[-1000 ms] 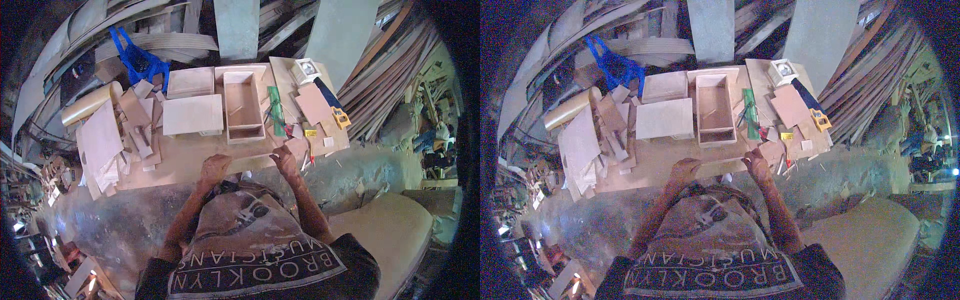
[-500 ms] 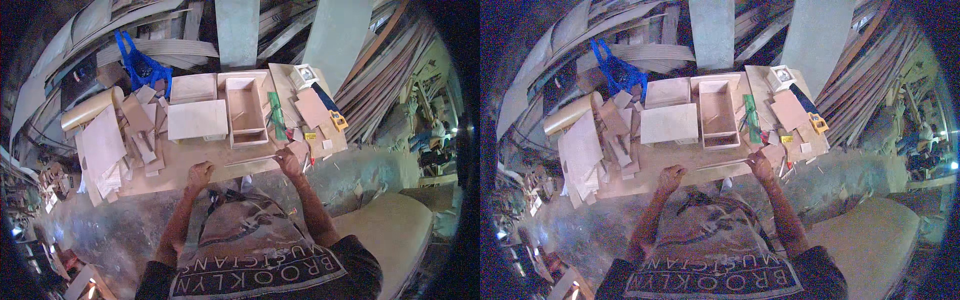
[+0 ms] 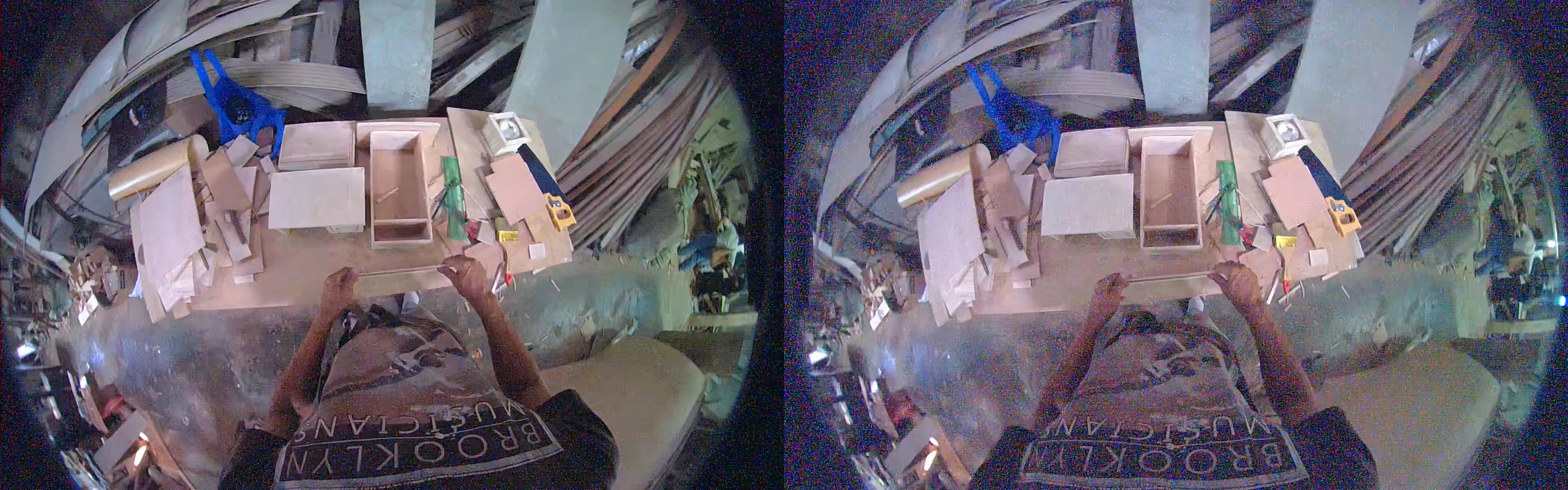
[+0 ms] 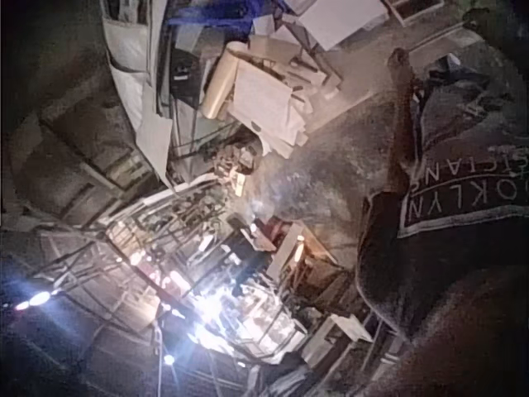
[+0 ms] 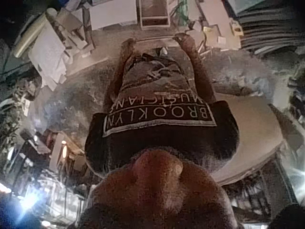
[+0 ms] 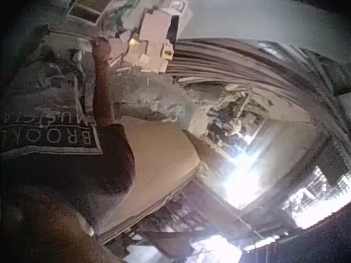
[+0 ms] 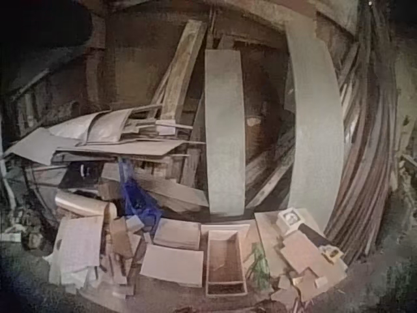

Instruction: Measuring and sawing wood to construct a box.

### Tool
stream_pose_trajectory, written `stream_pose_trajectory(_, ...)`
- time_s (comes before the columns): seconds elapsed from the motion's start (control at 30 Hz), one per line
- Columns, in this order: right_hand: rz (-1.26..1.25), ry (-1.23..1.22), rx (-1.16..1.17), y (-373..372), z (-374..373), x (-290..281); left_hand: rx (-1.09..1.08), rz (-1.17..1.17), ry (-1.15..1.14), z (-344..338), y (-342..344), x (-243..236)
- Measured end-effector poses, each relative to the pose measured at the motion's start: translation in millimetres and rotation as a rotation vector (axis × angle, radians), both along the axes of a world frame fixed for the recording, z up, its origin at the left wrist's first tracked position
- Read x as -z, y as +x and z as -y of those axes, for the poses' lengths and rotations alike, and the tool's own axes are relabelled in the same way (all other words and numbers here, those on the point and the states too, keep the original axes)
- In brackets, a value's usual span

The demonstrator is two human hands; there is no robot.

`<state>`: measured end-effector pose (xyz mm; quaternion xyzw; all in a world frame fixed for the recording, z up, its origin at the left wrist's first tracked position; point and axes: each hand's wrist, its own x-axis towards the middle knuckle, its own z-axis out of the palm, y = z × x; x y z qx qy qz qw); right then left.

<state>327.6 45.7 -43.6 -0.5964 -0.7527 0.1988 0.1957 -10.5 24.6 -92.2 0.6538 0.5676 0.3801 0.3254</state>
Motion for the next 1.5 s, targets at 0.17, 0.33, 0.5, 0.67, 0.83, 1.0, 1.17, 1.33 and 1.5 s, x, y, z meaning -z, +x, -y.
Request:
stream_pose_trajectory(0.17, 0.062, -0.091, -0.128, -2, -17, -28, -0.072, 0.047, -0.174, 14, -1, 36)
stream_pose_trajectory(0.33, 0.002, -0.144, -0.326, 15, -27, -3, -0.257, 0.222, -0.285, 24, 35, 32)
stream_pose_trajectory(0.5, 0.010, -0.197, -0.429, 31, -43, 14, -0.557, 0.503, -0.672, 10, 67, -15)
stream_pose_trajectory(0.67, 0.025, -0.249, -0.510, 31, -52, 9, -0.548, 0.678, -0.644, 20, 68, -3)
stream_pose_trajectory(0.83, -0.031, -0.155, -0.529, 30, -51, 16, -0.526, 0.510, -0.543, 22, 68, 4)
stream_pose_trajectory(1.0, 0.058, -0.236, -0.563, 31, -50, 20, -0.556, 0.545, -0.587, 20, 71, 1)
stream_pose_trajectory(1.17, 0.035, -0.217, -0.543, 29, -48, 19, -0.464, 0.374, -0.502, 25, 65, 11)
stream_pose_trajectory(1.33, 0.018, -0.267, -0.561, 29, -50, 8, -0.484, 0.456, -0.473, 25, 62, 25)
stream_pose_trajectory(1.5, 0.004, -0.117, -0.552, 34, -45, 47, -0.517, 0.439, -0.497, 20, 72, 5)
